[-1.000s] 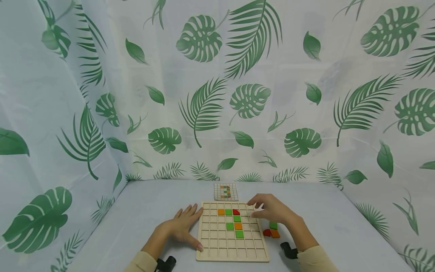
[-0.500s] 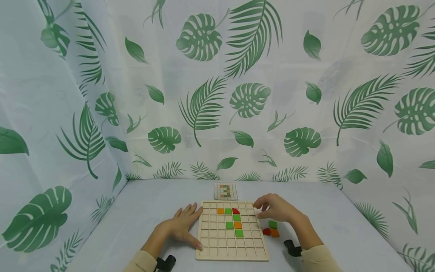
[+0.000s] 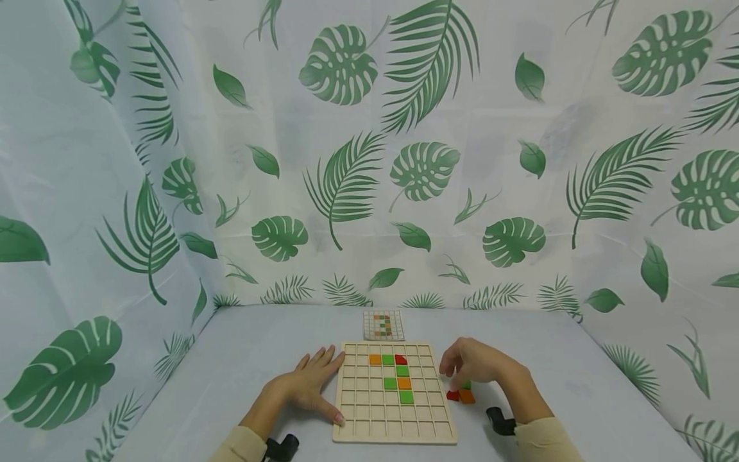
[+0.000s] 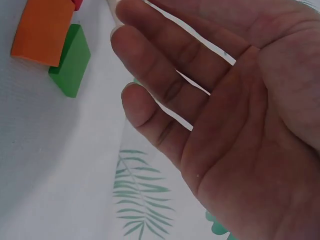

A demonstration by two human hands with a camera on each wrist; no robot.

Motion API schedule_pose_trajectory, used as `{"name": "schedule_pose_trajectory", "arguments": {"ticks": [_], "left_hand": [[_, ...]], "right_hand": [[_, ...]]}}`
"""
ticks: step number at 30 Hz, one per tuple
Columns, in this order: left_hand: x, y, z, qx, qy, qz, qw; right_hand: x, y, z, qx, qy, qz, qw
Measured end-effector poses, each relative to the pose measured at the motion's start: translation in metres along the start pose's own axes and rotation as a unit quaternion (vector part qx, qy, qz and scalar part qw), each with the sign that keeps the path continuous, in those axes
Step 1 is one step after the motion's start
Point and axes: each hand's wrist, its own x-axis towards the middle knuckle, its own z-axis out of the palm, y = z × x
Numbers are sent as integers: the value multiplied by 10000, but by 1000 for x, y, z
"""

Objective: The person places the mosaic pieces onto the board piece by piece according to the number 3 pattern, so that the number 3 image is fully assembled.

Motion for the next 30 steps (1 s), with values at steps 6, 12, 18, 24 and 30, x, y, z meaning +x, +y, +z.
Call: {"name": "schedule_pose_trajectory", "arguments": {"ticks": [6,12,18,24,30], "left_hand": [[0,-1,1,-27,25,8,10000],[-1,-1,1,-12,34,94,9999],[0,0,1,21,29,92,10000],[-1,1,0,31,30,96,9999],[-1,-1,0,-82,23,124,9999]], "right_hand": [[1,2,2,-102,-162,115,9997],[3,5,6,-163,-262,259,9992],[5,5,10,-191,-425,221,9987],[7,6,13,-207,-399,280,9986],[7,8,13,-130,-404,211,9989]]}}
